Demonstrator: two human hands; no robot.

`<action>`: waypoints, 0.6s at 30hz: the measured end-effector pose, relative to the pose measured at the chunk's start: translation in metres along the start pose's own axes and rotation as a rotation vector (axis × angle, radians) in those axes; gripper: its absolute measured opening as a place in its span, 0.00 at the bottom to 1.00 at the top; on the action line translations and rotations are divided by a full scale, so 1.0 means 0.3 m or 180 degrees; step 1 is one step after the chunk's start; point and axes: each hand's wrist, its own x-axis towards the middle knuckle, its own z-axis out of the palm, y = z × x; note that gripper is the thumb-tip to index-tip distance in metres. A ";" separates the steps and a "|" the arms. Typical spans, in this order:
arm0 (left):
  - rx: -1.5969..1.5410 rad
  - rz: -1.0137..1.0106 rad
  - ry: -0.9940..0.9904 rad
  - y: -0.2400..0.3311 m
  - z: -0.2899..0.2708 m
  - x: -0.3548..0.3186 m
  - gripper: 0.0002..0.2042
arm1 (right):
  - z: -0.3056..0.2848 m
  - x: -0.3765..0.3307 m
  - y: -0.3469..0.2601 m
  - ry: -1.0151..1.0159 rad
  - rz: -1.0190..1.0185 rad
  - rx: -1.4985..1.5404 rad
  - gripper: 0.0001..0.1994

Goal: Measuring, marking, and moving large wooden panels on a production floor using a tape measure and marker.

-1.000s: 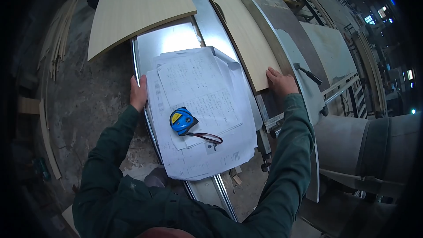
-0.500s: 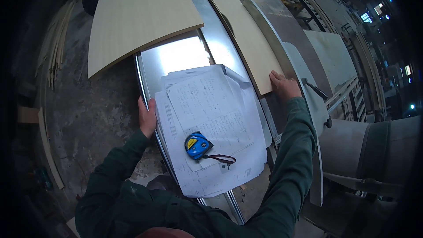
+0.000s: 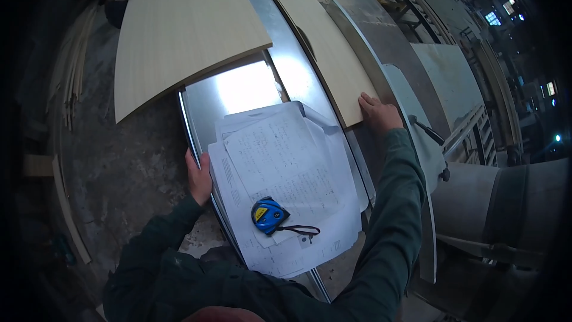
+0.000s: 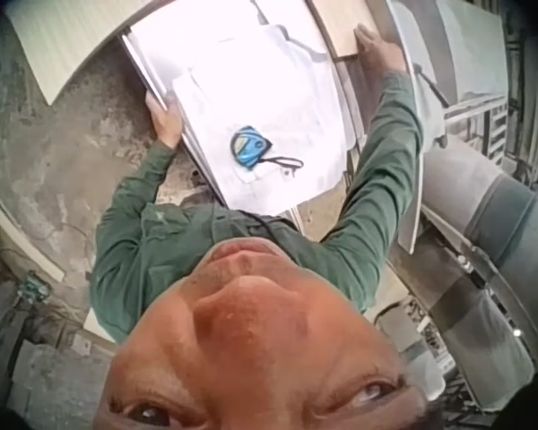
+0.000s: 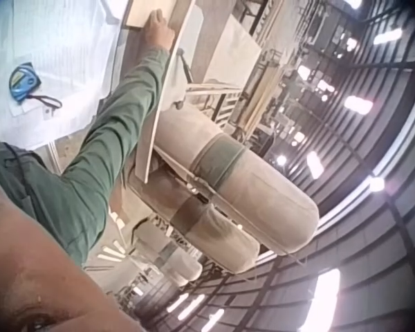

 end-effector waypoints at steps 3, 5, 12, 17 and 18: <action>-0.0063 0.0217 -0.0086 0.005 0.040 -0.006 0.31 | 0.030 -0.024 0.038 0.0063 0.0092 0.0059 0.21; -0.0065 0.0285 -0.0077 -0.012 0.039 0.002 0.31 | 0.048 -0.015 0.029 0.0199 -0.0042 0.0048 0.21; 0.0307 -0.0065 -0.0082 0.000 0.014 -0.006 0.38 | 0.001 0.017 -0.001 0.0054 0.0109 0.0055 0.19; 0.0502 -0.0169 0.0055 -0.004 0.022 0.004 0.38 | -0.007 0.040 0.023 -0.0080 0.0172 0.0069 0.22; 0.0517 -0.0146 0.0031 0.002 0.021 0.006 0.38 | -0.007 0.044 0.015 -0.0074 0.0147 0.0051 0.22</action>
